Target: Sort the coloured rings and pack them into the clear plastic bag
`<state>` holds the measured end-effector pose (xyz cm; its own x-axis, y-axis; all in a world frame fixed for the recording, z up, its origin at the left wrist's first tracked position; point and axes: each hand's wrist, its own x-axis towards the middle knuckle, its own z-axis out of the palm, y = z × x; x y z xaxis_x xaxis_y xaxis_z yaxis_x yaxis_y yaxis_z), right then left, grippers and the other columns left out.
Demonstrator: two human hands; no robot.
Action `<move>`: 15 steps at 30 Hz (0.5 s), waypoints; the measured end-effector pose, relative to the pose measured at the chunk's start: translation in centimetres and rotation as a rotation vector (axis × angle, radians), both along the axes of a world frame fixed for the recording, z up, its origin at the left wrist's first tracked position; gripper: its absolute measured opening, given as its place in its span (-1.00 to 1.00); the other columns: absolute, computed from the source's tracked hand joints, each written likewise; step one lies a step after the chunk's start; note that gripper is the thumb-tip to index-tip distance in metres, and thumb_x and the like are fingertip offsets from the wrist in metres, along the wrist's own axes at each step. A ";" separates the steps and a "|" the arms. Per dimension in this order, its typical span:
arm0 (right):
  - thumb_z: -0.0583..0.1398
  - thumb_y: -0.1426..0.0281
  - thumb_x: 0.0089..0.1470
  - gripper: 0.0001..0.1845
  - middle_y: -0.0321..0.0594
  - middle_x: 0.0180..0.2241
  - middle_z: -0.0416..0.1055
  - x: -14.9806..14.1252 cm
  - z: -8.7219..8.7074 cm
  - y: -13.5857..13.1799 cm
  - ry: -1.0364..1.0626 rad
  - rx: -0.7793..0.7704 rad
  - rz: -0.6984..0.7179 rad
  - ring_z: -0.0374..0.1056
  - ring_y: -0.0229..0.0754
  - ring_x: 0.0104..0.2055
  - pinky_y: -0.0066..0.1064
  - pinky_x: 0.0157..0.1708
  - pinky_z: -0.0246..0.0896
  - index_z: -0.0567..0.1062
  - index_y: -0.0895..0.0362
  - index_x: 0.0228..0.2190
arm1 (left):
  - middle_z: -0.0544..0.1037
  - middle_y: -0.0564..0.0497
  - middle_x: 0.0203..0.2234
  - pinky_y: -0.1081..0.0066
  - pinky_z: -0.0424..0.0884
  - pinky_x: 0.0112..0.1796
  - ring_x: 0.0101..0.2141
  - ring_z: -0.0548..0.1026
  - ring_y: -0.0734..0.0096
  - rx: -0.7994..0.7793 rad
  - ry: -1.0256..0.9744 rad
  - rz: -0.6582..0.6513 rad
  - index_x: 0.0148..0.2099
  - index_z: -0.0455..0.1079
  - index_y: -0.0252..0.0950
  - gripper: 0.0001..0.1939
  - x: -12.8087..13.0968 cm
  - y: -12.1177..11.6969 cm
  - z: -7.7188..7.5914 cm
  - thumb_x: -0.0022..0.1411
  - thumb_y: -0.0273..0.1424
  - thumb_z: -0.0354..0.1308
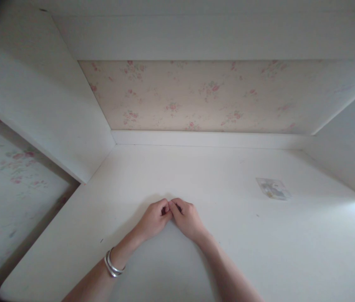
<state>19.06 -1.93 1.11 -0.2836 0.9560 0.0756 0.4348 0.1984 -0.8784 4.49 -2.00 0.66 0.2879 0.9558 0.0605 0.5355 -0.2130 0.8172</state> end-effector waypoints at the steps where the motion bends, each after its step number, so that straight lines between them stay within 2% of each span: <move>1: -0.03 0.22 0.21 -0.65 -0.32 -0.45 0.43 0.0 0.0 0.0 -0.001 0.001 0.001 0.30 -0.28 -0.40 -0.50 -0.38 0.11 0.44 0.10 -0.43 | 0.26 0.16 -0.63 0.52 0.08 -0.51 -0.57 0.22 0.55 0.002 0.002 0.002 -0.49 0.16 -0.29 -0.82 0.0 0.0 0.0 0.16 -0.42 -0.02; 15: -0.03 0.22 0.21 -0.65 -0.31 -0.45 0.42 0.0 0.0 0.0 0.009 0.000 0.007 0.30 -0.28 -0.38 -0.49 -0.36 0.11 0.44 0.10 -0.43 | 0.27 0.15 -0.63 0.52 0.08 -0.51 -0.57 0.23 0.55 0.001 0.006 -0.004 -0.48 0.16 -0.28 -0.82 0.0 0.0 -0.1 0.17 -0.41 -0.01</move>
